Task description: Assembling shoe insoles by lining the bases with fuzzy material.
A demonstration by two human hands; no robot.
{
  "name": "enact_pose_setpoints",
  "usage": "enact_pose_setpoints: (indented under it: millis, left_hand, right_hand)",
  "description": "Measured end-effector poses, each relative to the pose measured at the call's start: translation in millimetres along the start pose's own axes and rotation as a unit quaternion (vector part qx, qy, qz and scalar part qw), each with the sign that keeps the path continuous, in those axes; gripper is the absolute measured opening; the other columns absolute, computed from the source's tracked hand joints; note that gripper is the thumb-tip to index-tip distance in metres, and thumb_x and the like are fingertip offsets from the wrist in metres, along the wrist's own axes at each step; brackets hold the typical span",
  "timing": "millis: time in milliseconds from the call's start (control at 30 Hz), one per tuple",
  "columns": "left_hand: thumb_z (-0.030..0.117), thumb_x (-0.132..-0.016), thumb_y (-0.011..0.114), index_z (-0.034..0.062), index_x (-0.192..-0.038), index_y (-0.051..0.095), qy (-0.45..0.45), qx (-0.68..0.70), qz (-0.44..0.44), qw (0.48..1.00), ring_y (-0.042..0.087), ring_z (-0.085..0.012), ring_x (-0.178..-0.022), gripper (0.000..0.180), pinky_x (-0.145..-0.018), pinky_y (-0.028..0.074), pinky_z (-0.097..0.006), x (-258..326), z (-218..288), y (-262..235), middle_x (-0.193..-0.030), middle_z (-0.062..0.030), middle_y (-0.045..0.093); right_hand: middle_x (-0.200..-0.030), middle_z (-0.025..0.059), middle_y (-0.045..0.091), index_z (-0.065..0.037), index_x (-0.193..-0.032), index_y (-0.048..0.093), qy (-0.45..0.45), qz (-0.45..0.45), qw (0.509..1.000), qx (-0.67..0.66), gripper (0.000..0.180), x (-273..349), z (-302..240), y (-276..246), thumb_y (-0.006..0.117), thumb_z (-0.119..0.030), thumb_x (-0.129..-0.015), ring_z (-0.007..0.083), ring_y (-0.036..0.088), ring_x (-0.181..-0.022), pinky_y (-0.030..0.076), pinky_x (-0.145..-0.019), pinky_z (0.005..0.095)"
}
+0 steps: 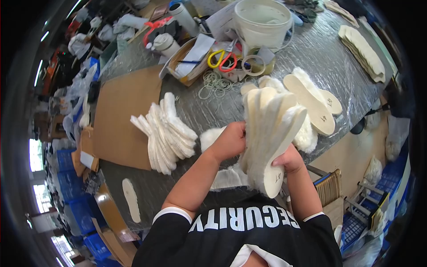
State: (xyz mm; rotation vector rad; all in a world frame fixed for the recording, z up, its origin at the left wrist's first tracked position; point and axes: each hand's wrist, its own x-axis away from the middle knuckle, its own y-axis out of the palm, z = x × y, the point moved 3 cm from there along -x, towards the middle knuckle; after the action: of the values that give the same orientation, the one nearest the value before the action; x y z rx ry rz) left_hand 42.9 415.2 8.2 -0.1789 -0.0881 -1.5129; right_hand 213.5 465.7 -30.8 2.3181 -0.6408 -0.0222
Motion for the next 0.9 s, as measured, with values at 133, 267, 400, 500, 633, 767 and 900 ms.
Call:
enact_pose_setpoints:
  millis: [133,267,400,500,633,767,900]
  left_hand:
    - [-0.001,-0.09,0.055,0.0024,-0.114,0.058,-0.043,0.468,0.008,0.883,0.065,-0.0173,-0.087,0.024,-0.081,0.052,-0.032,17.8,-27.7,-19.0,-0.091,-0.0054,0.066]
    - [0.016,-0.094,0.059,-0.0006,-0.117,0.055,0.005,0.636,-0.161,0.754,0.046,-0.0079,-0.055,0.029,-0.049,0.037,-0.023,54.8,-35.4,-21.1,-0.072,0.0019,0.053]
    - [0.019,-0.093,0.057,-0.002,-0.085,0.061,-0.129,0.291,-0.087,0.944,0.031,-0.007,-0.047,0.023,-0.044,0.026,-0.022,116.0,-103.4,-47.5,-0.062,0.0021,0.042]
    - [0.018,-0.095,0.053,0.0002,-0.083,0.059,-0.051,0.575,-0.051,0.815,0.031,-0.0071,-0.045,0.022,-0.042,0.027,-0.022,136.3,-113.2,-64.4,-0.06,0.0015,0.042]
    - [0.027,-0.091,0.061,-0.0049,-0.127,0.051,0.078,0.529,-0.076,0.842,0.038,-0.005,-0.053,0.049,-0.05,0.032,-0.019,129.4,-17.9,-83.7,-0.07,0.0049,0.041]
    - [0.015,-0.071,0.077,-0.002,-0.129,0.052,0.126,-0.297,-0.171,0.931,0.06,-0.0198,-0.099,0.065,-0.081,0.048,-0.03,145.3,68.7,-16.5,-0.105,-0.011,0.06]
    - [0.02,-0.067,0.079,0.0001,-0.104,0.063,0.214,-0.253,-0.024,0.943,0.061,-0.0347,-0.093,0.046,-0.09,0.044,-0.042,155.9,57.3,-16.8,-0.091,-0.0141,0.066]
  right_hand:
    - [-0.127,0.0146,0.056,0.002,-0.135,0.043,-0.025,-0.063,0.99,-0.122,0.095,-7.7,-3.8,34.7,0.086,-0.016,-0.051,0.0284,0.056,-0.115,0.045,-0.098,0.0403]
    - [-0.126,0.0153,0.057,0.002,-0.135,0.042,0.015,0.198,0.961,-0.195,0.096,-8.2,-7.6,37.9,0.087,-0.019,-0.053,0.0276,0.057,-0.114,0.045,-0.098,0.0405]
    - [-0.126,0.0147,0.058,0.0,-0.136,0.042,-0.031,0.008,0.999,0.021,0.094,5.9,-47.1,14.3,0.087,-0.02,-0.055,0.0275,0.057,-0.114,0.045,-0.098,0.0418]
    - [-0.125,0.0142,0.058,-0.001,-0.136,0.043,-0.071,-0.127,0.972,0.186,0.093,11.4,-70.4,7.6,0.086,-0.022,-0.057,0.0274,0.057,-0.113,0.046,-0.098,0.0427]
    - [-0.095,0.0224,0.066,0.002,-0.113,0.053,0.078,-0.168,0.604,0.775,0.067,-12.7,-48.7,69.3,0.08,-0.026,-0.059,0.0367,0.063,-0.092,0.05,-0.08,0.0423]
    - [-0.087,0.0212,0.066,0.002,-0.1,0.052,0.081,-0.047,0.58,0.809,0.057,-37.3,-8.6,51.7,0.076,-0.032,-0.062,0.0372,0.065,-0.085,0.051,-0.075,0.0423]
    - [-0.086,0.0204,0.067,0.002,-0.101,0.055,0.059,-0.009,0.509,0.858,0.058,-39.3,12.5,82.5,0.076,-0.034,-0.06,0.037,0.065,-0.087,0.051,-0.076,0.0437]
